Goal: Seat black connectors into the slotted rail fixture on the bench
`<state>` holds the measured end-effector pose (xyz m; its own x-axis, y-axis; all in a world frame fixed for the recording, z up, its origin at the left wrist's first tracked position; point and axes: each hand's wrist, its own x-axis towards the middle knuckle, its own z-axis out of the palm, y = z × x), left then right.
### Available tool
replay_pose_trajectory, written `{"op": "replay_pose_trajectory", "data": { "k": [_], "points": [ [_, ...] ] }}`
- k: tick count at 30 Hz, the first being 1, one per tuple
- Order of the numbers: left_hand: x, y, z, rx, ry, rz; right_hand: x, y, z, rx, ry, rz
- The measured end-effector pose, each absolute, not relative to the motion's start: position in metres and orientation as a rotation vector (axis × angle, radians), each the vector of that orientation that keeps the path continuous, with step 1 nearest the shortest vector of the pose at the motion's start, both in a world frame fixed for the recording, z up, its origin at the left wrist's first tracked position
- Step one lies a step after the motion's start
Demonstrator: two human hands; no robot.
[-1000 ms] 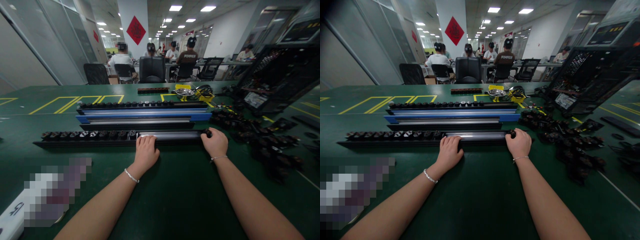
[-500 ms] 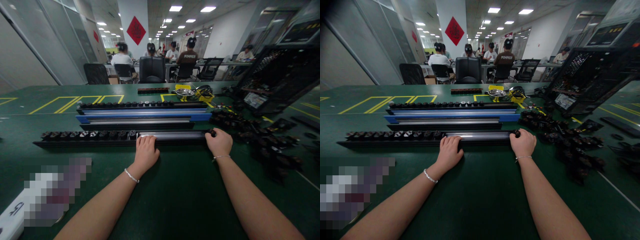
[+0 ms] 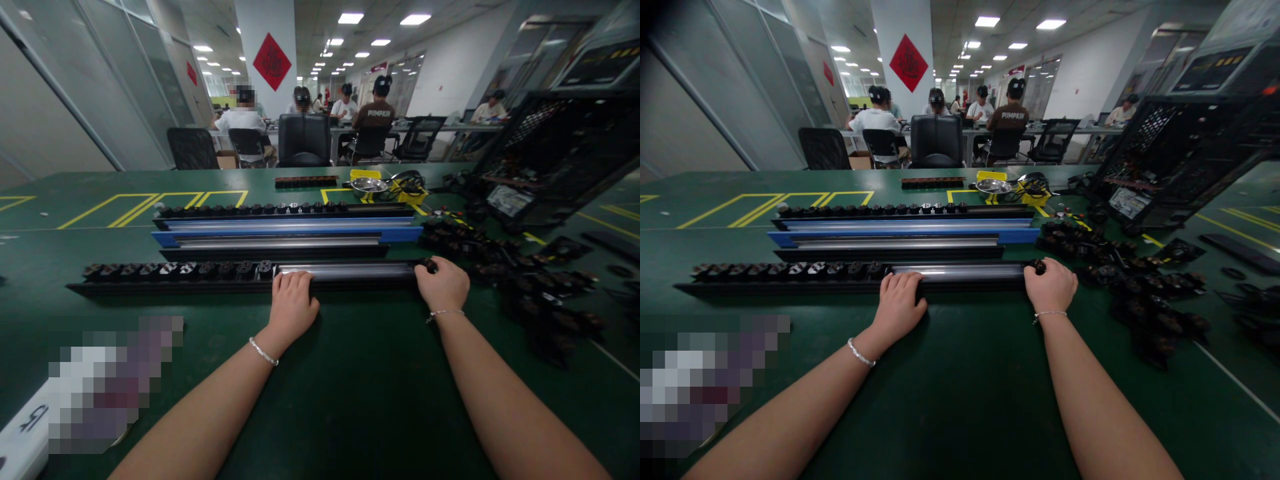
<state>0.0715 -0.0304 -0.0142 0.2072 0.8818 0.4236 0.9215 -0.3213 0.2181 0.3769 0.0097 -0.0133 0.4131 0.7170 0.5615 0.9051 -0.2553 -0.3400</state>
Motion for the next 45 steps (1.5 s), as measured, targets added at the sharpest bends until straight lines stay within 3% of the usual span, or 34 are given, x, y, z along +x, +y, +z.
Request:
{"op": "replay_pose_trajectory", "data": {
  "k": [45],
  "points": [
    [0.072, -0.031, -0.013, -2.378, -1.782, -0.74, 0.406, 0.012, -0.016, -1.987, -1.096, -0.273]
  ]
}}
